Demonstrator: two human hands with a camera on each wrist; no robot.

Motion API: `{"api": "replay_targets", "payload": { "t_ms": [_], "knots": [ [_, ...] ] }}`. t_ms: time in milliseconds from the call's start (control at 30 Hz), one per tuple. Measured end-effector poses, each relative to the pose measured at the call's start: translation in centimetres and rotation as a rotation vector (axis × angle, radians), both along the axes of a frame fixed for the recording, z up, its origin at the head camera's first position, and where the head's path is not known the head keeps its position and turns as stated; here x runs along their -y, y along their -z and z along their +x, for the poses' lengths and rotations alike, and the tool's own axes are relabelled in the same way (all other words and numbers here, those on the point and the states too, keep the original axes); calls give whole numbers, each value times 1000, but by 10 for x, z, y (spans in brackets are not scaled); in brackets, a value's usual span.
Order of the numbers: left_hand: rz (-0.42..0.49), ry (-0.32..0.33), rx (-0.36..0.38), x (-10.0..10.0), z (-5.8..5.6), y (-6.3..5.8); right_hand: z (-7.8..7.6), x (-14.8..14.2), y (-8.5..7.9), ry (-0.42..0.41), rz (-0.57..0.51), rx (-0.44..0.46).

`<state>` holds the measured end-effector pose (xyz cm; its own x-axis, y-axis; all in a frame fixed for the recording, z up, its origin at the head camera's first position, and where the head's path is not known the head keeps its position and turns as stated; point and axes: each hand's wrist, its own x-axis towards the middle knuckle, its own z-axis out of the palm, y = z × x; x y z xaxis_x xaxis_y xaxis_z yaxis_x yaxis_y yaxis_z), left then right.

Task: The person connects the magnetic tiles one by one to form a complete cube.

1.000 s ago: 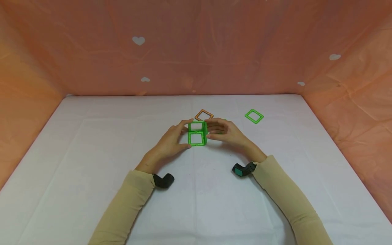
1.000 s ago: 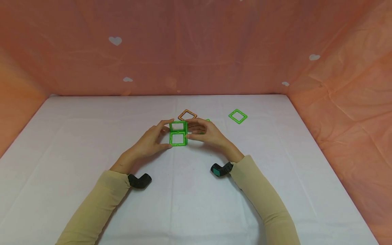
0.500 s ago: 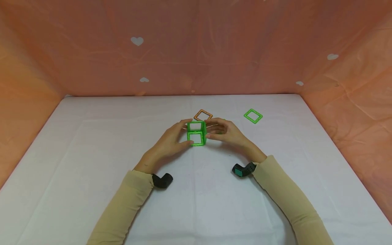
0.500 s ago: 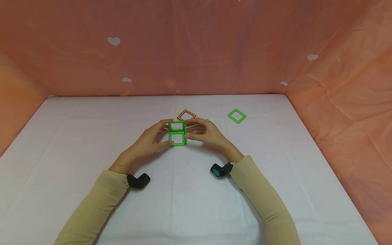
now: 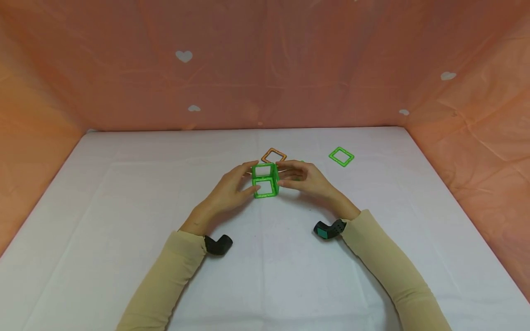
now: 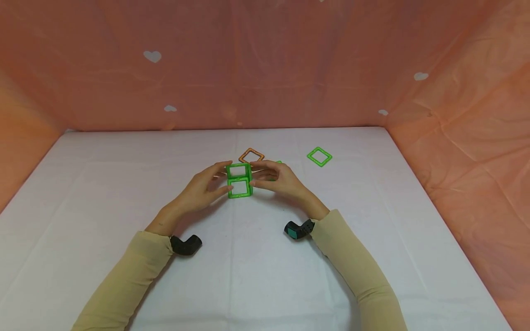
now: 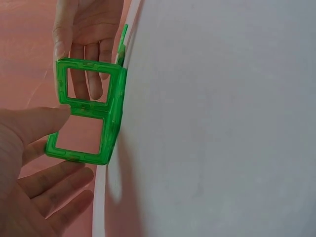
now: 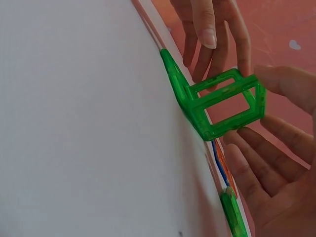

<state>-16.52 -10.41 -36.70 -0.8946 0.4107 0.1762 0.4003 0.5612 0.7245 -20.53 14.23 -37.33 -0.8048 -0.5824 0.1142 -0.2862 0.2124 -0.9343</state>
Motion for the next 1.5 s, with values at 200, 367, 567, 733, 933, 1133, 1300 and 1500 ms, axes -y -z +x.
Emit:
{"api": "replay_targets", "payload": {
  "t_ms": [200,367,567,733,933,1133,1300,1500],
  "knots": [
    [7,-2,-8,2,1,-1,1,-1,-1,2,-25,10],
    [9,2,-12,3,2,-2,1,-1,-2,2,-39,16],
    [25,11,-28,5,3,1,1,-2,-2,14,-26,11],
    [27,14,-25,7,4,0,2,-3,-3,19,-3,15],
    [42,24,-36,8,6,-1,1,-3,-3,15,-9,-9],
    [37,25,-50,9,7,-1,0,-4,-1,7,-23,-43],
    [34,26,-63,10,9,-1,-1,-4,-1,18,-39,-50],
    [42,39,-119,11,11,-1,-2,-3,0,28,-59,-50]
  ]
}}
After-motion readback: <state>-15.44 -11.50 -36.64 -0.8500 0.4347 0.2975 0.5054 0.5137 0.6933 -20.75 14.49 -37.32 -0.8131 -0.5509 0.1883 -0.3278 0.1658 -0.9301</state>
